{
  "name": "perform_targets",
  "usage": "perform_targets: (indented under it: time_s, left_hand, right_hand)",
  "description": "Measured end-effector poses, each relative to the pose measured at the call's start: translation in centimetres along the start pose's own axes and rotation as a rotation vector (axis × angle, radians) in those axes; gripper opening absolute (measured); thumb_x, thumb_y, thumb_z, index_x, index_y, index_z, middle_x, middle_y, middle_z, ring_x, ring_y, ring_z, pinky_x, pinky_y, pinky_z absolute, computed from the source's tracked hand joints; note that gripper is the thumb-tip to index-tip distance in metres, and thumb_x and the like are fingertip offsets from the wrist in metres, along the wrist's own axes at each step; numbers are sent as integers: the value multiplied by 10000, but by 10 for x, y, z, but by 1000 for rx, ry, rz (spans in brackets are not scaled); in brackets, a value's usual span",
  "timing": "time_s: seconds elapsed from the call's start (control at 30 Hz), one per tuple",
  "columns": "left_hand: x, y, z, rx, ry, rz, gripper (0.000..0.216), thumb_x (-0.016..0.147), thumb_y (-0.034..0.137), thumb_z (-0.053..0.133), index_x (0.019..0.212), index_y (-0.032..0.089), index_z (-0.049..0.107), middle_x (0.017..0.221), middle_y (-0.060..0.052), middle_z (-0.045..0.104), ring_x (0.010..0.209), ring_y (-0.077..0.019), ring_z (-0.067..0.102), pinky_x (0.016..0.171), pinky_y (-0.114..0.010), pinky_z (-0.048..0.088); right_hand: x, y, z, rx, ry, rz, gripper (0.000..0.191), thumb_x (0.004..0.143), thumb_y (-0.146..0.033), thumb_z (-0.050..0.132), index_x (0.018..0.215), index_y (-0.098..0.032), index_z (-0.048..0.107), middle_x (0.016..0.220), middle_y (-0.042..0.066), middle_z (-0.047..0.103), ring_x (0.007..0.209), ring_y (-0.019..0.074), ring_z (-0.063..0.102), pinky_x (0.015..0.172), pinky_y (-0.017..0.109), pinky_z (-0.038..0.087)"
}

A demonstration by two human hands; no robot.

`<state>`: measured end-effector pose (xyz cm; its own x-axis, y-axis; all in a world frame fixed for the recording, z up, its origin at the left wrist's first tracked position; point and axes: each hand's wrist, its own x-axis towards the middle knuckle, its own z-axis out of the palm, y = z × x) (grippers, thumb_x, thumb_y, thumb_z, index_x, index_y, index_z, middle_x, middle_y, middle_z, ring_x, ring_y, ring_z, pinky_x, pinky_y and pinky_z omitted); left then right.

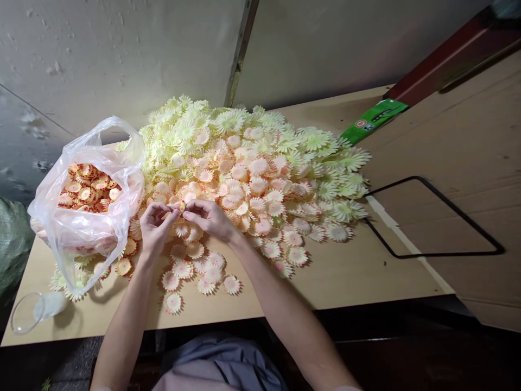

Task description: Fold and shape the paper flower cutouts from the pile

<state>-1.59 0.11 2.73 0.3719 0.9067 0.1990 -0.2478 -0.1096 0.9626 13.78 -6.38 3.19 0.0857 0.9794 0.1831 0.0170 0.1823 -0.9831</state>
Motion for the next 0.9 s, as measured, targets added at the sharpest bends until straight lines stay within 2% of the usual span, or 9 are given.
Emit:
perform_targets:
  time_s: [0.3, 0.53, 0.9]
  left_hand:
    - [0, 0, -1, -53, -92, 36, 229, 714, 205, 787, 818, 178, 585, 839, -20, 685, 916, -154, 685, 826, -271, 537]
    - [1, -2, -4, -39, -90, 11, 248, 705, 238, 796, 824, 177, 586, 903, -42, 706, 888, -157, 689, 822, -286, 540]
    - [2, -2, -2, 1, -49, 42, 261, 677, 243, 815, 836, 187, 616, 820, -5, 652, 807, -117, 650, 762, -240, 530]
  right_hand:
    - [4, 3, 3, 56, 63, -39, 303, 797, -449, 683, 747, -155, 632, 718, 9, 587, 668, 125, 520, 635, 262, 429]
    - [4, 1, 2, 68, 29, -48, 316, 803, -462, 672, 745, -156, 623, 695, -1, 556, 656, 122, 506, 626, 262, 417]
    - [6, 5, 1, 48, -2, -53, 328, 817, -488, 650, 777, -163, 627, 708, 9, 579, 677, 130, 538, 648, 273, 458]
